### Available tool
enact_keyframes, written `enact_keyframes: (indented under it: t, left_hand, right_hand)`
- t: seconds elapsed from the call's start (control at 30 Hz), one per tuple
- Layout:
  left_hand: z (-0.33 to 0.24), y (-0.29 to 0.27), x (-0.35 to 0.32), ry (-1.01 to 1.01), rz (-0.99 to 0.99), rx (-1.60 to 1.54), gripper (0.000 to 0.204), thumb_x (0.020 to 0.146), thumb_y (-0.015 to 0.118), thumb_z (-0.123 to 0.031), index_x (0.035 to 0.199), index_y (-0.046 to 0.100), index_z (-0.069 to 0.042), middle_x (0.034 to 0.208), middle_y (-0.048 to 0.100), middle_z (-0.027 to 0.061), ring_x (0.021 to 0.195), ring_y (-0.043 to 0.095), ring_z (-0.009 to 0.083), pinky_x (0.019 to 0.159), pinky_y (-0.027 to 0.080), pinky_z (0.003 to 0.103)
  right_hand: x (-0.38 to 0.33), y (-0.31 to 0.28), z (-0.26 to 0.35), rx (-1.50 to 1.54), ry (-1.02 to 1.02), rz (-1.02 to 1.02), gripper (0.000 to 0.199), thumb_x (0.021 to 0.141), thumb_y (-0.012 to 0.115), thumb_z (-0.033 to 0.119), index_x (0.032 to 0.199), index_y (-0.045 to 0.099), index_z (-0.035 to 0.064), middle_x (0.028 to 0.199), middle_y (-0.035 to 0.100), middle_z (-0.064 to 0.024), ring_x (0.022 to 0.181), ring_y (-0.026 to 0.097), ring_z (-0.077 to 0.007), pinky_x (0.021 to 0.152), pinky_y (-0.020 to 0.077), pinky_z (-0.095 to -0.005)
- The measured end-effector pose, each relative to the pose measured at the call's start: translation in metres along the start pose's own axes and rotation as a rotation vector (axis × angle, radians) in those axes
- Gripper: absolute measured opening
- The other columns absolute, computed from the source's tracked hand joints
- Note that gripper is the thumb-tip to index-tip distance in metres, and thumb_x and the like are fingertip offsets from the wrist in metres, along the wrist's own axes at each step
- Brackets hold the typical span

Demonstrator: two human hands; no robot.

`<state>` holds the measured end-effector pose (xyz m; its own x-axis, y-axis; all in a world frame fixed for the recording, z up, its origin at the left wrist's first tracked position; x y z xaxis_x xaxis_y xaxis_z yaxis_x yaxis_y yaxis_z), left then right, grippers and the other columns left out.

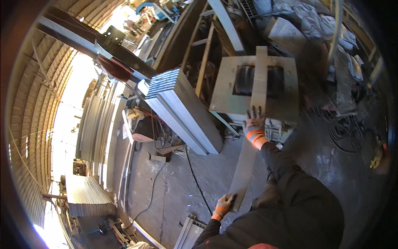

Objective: The person repeatedly feeds long silver metal bars through a belt sander, flipping them to sand multiple edges. Finished bars are stacked against a nearby unit. The person wears gloves and a black long-sleeved shirt.

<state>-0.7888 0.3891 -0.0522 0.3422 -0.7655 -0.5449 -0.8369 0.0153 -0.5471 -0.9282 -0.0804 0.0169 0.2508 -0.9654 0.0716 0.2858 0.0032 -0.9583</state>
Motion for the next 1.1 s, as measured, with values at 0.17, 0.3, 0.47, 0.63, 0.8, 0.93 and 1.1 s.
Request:
enact_keyframes:
  t: [0.17, 0.3, 0.47, 0.63, 0.8, 0.93, 1.1]
  left_hand:
    - [0.109, 0.012, -0.105, -0.1, 0.004, -0.097, 0.048, 0.107, 0.079, -0.049, 0.122, 0.081, -0.004, 0.094, 0.081, 0.0109, 0.081, 0.071, 0.0154, 0.075, 0.058, 0.037]
    - [0.14, 0.002, -0.18, 0.01, 0.018, -0.012, 0.055, 0.104, 0.08, -0.056, 0.12, 0.081, -0.003, 0.104, 0.082, 0.0184, 0.098, 0.078, 0.0281, 0.085, 0.059, 0.043]
    - [0.186, -0.014, -0.237, -0.229, 0.07, 0.021, 0.064, 0.101, 0.08, -0.062, 0.126, 0.079, -0.003, 0.114, 0.083, 0.0216, 0.109, 0.08, 0.0331, 0.095, 0.06, 0.046]
    - [0.18, -0.007, -0.224, -0.267, 0.264, -0.225, 0.062, 0.099, 0.09, -0.044, 0.141, 0.069, -0.004, 0.129, 0.082, 0.0107, 0.119, 0.077, 0.0238, 0.1, 0.06, 0.041]
    - [0.054, -0.045, -0.105, -0.077, 0.287, 0.172, 0.08, 0.092, 0.094, -0.042, 0.151, 0.056, -0.003, 0.124, 0.081, 0.022, 0.116, 0.079, 0.0384, 0.098, 0.061, 0.048]
    - [-0.104, -0.046, 0.011, 0.063, 0.039, 0.293, 0.069, 0.094, 0.089, -0.05, 0.134, 0.06, -0.002, 0.122, 0.078, 0.0315, 0.115, 0.076, 0.0504, 0.094, 0.062, 0.055]
    - [-0.284, -0.021, 0.136, 0.363, -0.313, 0.415, 0.062, 0.098, 0.084, -0.054, 0.119, 0.058, -0.002, 0.104, 0.078, 0.0277, 0.094, 0.078, 0.0486, 0.078, 0.062, 0.055]
  right_hand:
    - [-0.136, -0.013, 0.038, 0.004, -0.069, -0.029, 0.072, 0.105, 0.061, 0.048, 0.167, 0.056, 0.0135, 0.185, 0.03, -0.0223, 0.169, 0.023, -0.0548, 0.133, 0.0152, -0.0778]
    - [-0.219, -0.025, 0.066, 0.017, -0.111, -0.008, 0.071, 0.106, 0.06, 0.049, 0.167, 0.056, 0.0138, 0.185, 0.028, -0.0248, 0.168, 0.023, -0.0574, 0.131, 0.0159, -0.0798]
    - [-0.282, -0.025, 0.091, 0.055, -0.133, 0.199, 0.07, 0.105, 0.059, 0.053, 0.164, 0.061, 0.0167, 0.186, 0.022, -0.0266, 0.17, 0.014, -0.0604, 0.129, 0.0132, -0.084]
    - [-0.249, -0.027, 0.083, 0.059, -0.134, 0.232, 0.071, 0.103, 0.061, 0.051, 0.165, 0.06, 0.0157, 0.186, 0.022, -0.0295, 0.17, 0.015, -0.0597, 0.128, 0.0126, -0.0854]
    - [-0.097, -0.035, 0.024, 0.248, -0.093, -0.161, 0.074, 0.088, 0.078, 0.035, 0.156, 0.065, 0.0084, 0.179, 0.034, -0.0321, 0.166, 0.027, -0.0588, 0.132, 0.0193, -0.0774]
    - [0.092, -0.031, -0.043, 0.289, -0.043, -0.368, 0.082, 0.091, 0.079, 0.036, 0.162, 0.057, 0.0026, 0.178, 0.035, -0.0333, 0.166, 0.033, -0.053, 0.135, 0.0293, -0.0641]
    - [0.323, -0.006, -0.111, 0.041, 0.193, -0.049, 0.08, 0.102, 0.066, 0.034, 0.172, 0.044, 0.0016, 0.186, 0.023, -0.0294, 0.169, 0.029, -0.0492, 0.137, 0.028, -0.0612]
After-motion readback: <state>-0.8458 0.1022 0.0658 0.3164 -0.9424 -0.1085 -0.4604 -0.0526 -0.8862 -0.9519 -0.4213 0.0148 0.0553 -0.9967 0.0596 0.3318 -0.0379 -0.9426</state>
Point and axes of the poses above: each hand's wrist, its own x-axis towards the middle knuckle, its own y-axis out of the palm, z = x × y, the point moved 9 cm from there along x, towards the middle knuckle
